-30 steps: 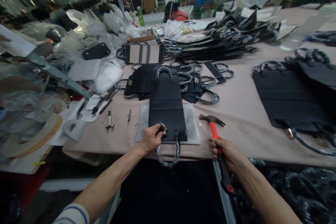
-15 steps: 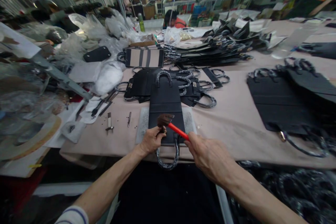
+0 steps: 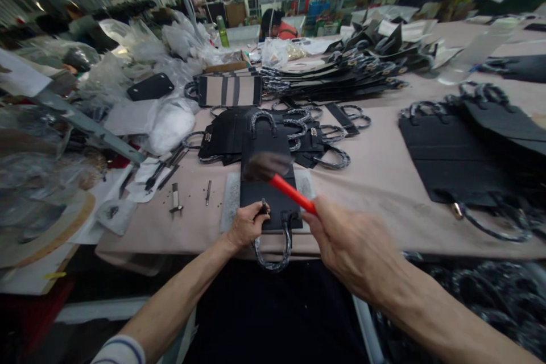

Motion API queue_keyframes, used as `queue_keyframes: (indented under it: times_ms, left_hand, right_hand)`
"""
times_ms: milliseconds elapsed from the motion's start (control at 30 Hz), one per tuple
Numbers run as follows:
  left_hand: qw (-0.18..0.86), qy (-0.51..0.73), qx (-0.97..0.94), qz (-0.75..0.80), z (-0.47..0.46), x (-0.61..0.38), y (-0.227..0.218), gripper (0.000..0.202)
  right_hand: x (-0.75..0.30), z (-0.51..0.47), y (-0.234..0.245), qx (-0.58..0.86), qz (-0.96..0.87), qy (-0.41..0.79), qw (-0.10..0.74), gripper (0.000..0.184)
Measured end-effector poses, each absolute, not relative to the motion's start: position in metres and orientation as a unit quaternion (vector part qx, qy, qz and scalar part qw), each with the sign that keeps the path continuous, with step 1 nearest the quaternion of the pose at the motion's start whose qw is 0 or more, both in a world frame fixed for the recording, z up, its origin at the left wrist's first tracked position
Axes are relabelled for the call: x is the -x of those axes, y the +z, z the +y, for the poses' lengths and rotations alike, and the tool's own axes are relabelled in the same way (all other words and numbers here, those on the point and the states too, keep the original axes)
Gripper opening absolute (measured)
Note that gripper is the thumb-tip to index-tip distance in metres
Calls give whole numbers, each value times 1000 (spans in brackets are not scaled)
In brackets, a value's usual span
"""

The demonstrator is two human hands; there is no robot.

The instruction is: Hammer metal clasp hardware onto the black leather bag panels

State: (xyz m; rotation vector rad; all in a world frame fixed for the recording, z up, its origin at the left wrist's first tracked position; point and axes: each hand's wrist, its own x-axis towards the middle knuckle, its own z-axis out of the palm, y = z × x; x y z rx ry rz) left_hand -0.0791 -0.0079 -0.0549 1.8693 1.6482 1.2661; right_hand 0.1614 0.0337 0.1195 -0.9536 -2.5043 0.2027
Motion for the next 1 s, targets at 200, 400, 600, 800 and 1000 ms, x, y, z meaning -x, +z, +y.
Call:
queue_keyframes:
  times_ms: [200,400,600,800,1000]
  left_hand:
    - [181,430,-660,589,-8,80,-55,21]
    - [185,444,-660,577,-7,80,-54,18]
    - [248,442,-642,576,-8,84,-45,20]
    - [232,440,-649,575,-7,83,-39,22]
    - [223,420,-645,599,-7,82,-33,12]
  right_hand:
    - [-168,28,105,371,-906,82,188,30]
    - [-200,52,79,473,-848,202,128,32]
    - [-243,74,-3,611,-698,363,89,39]
    - [-240,74,-29,617,-772,130,83,27]
    - [-160,73,-26,379,-877,129,267,31]
